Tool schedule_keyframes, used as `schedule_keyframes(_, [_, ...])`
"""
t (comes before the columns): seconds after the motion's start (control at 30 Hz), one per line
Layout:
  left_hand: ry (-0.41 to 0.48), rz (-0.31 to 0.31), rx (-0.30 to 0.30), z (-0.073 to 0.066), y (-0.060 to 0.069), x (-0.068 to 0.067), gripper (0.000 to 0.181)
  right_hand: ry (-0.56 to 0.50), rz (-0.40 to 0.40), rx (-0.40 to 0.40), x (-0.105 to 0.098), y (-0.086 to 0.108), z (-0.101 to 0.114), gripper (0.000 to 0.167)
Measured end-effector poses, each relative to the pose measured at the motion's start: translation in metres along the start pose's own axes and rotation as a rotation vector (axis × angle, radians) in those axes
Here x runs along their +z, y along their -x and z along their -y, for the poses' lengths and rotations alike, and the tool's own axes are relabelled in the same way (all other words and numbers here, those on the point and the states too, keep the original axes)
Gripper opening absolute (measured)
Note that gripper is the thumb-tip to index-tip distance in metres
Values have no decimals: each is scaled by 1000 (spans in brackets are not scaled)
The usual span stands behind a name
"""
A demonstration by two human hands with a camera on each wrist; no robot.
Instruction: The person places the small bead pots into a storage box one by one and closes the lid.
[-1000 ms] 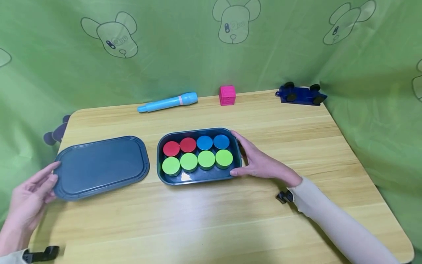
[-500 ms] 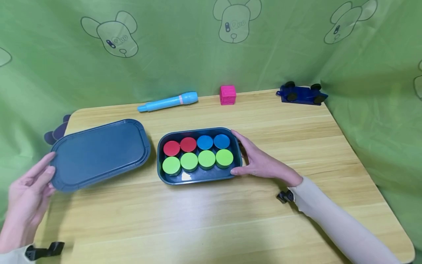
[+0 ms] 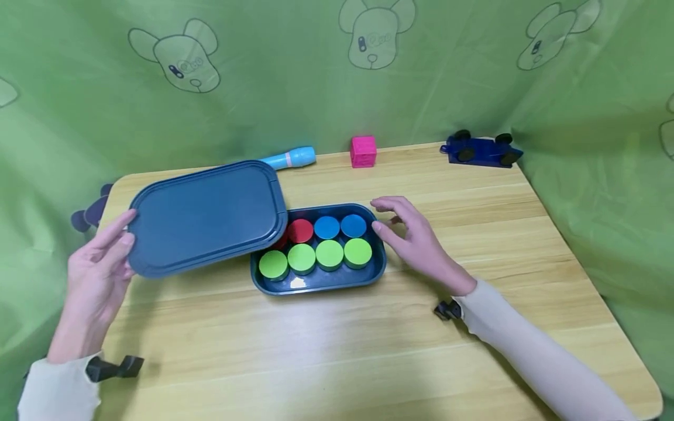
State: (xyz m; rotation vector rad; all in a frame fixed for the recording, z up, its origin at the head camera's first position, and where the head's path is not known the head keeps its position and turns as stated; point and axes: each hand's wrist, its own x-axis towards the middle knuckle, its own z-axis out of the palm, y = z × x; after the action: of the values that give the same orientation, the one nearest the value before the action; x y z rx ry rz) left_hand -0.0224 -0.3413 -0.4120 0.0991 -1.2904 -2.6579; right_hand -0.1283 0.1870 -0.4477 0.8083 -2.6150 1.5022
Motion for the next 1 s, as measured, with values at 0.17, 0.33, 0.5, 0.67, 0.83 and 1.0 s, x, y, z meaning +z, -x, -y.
schedule_keyframes(0.17, [-30,47,-23,17,-8,30,44,-195,-31,-45,8,-11,14,40])
schedule_keyframes(0.33, [-117,70,-60,37,-13,56,44,-387,-8,-11,17,-19,34,50])
schedule_keyframes(0.5, [-183,90,-100,57,-15,74,43,-419,-37,-11,19,-23,48,49])
schedule_keyframes(0.67, [-274,105,-121,74,-17,86,44,-369,-121,-12,15,-22,47,40])
schedule_keyframes(0.83, [-292,163,-118,85,-16,94,51,-395,-166,-4,8,-17,38,38])
schedule_keyframes(1.0, [-345,166,-63,90,-13,100,60,-503,-199,-19,4,-12,29,48])
